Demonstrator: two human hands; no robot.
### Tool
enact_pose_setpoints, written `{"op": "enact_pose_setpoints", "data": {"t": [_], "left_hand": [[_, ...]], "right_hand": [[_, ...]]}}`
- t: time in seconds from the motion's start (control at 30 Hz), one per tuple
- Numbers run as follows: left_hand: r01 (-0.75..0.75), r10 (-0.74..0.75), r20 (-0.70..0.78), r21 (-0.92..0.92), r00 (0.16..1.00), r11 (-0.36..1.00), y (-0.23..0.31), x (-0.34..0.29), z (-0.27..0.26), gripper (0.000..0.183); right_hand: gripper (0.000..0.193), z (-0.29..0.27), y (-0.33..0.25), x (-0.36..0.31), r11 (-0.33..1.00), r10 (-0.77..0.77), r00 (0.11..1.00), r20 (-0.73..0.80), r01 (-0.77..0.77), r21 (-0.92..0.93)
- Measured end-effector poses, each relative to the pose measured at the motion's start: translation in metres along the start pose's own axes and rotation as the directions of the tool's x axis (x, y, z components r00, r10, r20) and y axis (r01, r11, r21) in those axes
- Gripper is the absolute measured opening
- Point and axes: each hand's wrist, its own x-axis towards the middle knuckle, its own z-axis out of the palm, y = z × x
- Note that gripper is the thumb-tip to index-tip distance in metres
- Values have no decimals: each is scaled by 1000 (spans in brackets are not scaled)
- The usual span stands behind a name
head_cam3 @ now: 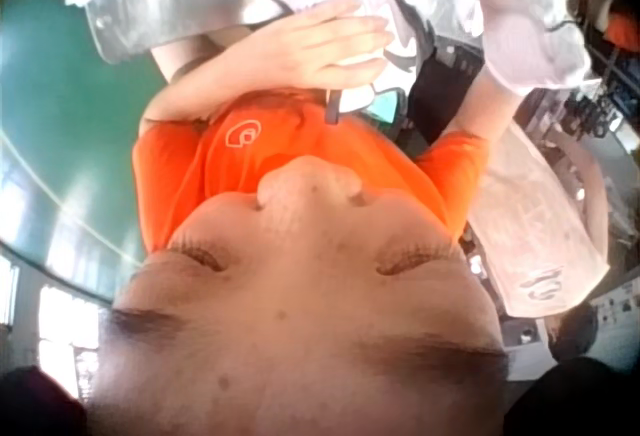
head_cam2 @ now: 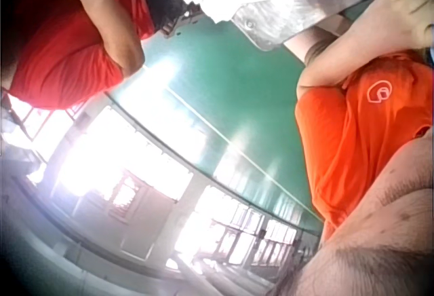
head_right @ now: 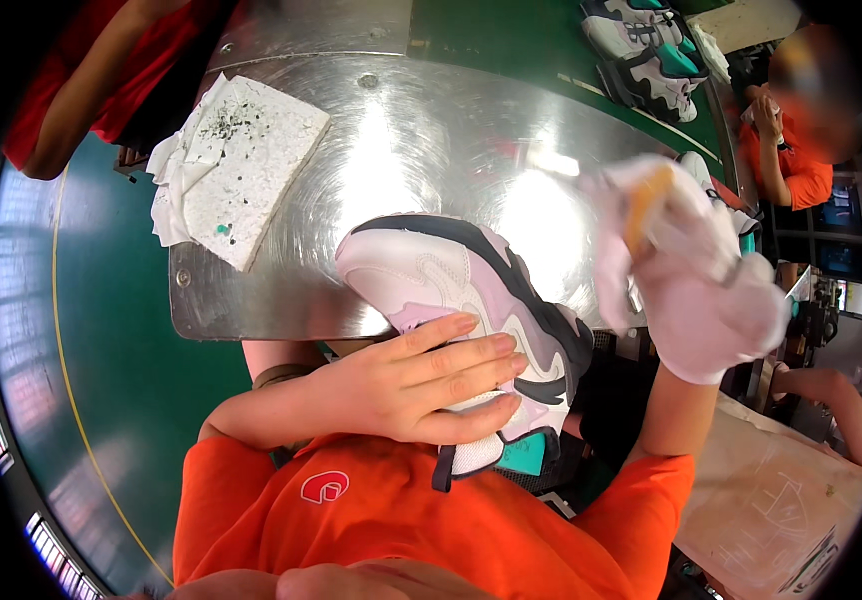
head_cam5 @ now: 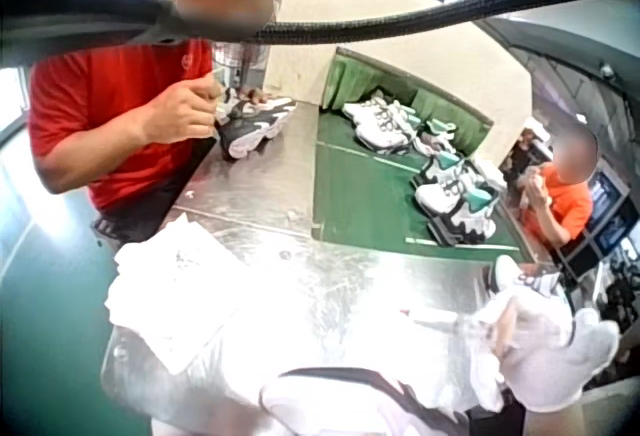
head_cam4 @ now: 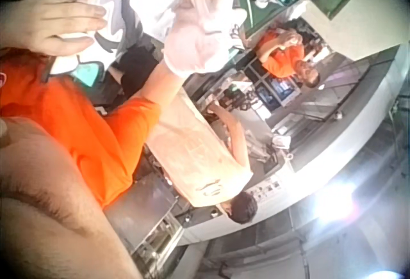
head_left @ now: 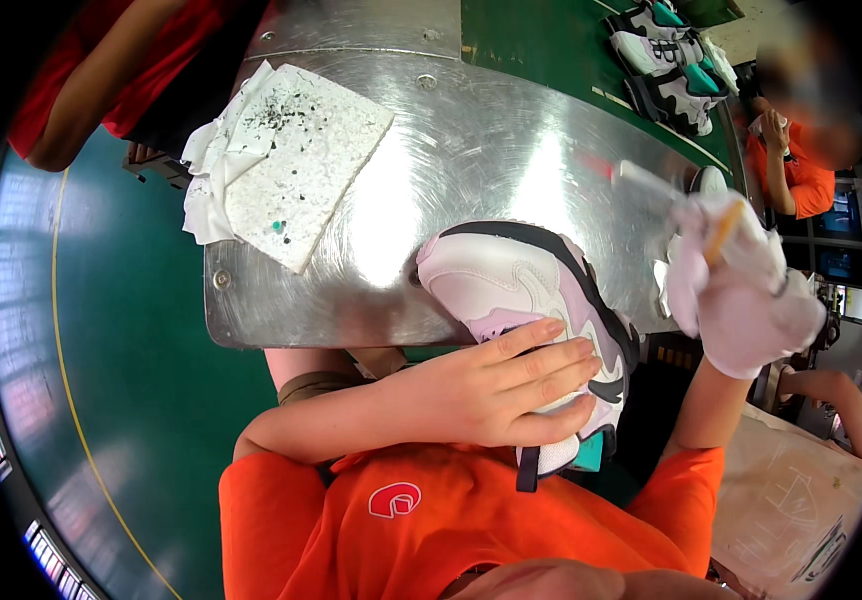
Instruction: The person applies glue to the sole of a white and pink sneaker using a syringe. They hold the shoe with one hand and carefully inject the adhesive into the seam between the sole and the upper. The person repeats this process on multiple shoes, moving them along a metal table in a factory setting.
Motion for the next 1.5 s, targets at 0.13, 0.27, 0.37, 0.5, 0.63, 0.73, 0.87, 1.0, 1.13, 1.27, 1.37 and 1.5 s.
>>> {"op": "enact_pose_setpoints", "data": {"t": [0.13,0.27,0.37,0.5,0.63,0.73,0.87,1.0,1.13,1.27,1.37,1.5], "left_hand": [[30,-30,-7,39,1000,999,-2,-5,0,26],[27,-26,-26,22,999,999,1,-5,1,26],[30,-29,-41,18,999,999,3,-5,4,27],[33,-33,-8,35,999,999,3,-3,1,27],[22,-22,5,28,1000,999,3,-2,-2,27],[22,-23,34,15,999,1000,4,1,-4,27],[42,-43,72,7,996,999,9,2,-8,27],[-57,45,79,153,996,987,9,-3,-5,24],[-98,76,137,156,988,983,7,3,-6,29],[-115,91,185,125,978,986,2,13,-13,35],[-154,118,245,136,962,979,7,22,-20,38],[-216,164,265,180,950,960,2,28,-21,32]], "right_hand": [[66,68,-13,42,974,202,967,-156,-181,138],[74,98,-14,62,966,170,982,-80,-183,-184],[74,113,-10,75,951,54,998,-35,-62,-303],[74,108,-19,85,950,224,968,116,-191,-248],[74,97,-2,75,978,103,993,58,-90,-190],[72,78,6,69,971,43,998,56,-29,-237],[69,51,-5,46,981,67,997,-37,-73,-182],[75,34,6,4,982,94,943,-318,-35,186],[78,27,28,-46,953,142,812,-566,43,301],[77,41,61,-88,928,218,697,-683,68,366],[72,46,76,-115,904,241,677,-696,103,414],[69,54,86,-132,862,379,638,-670,21,507]]}}
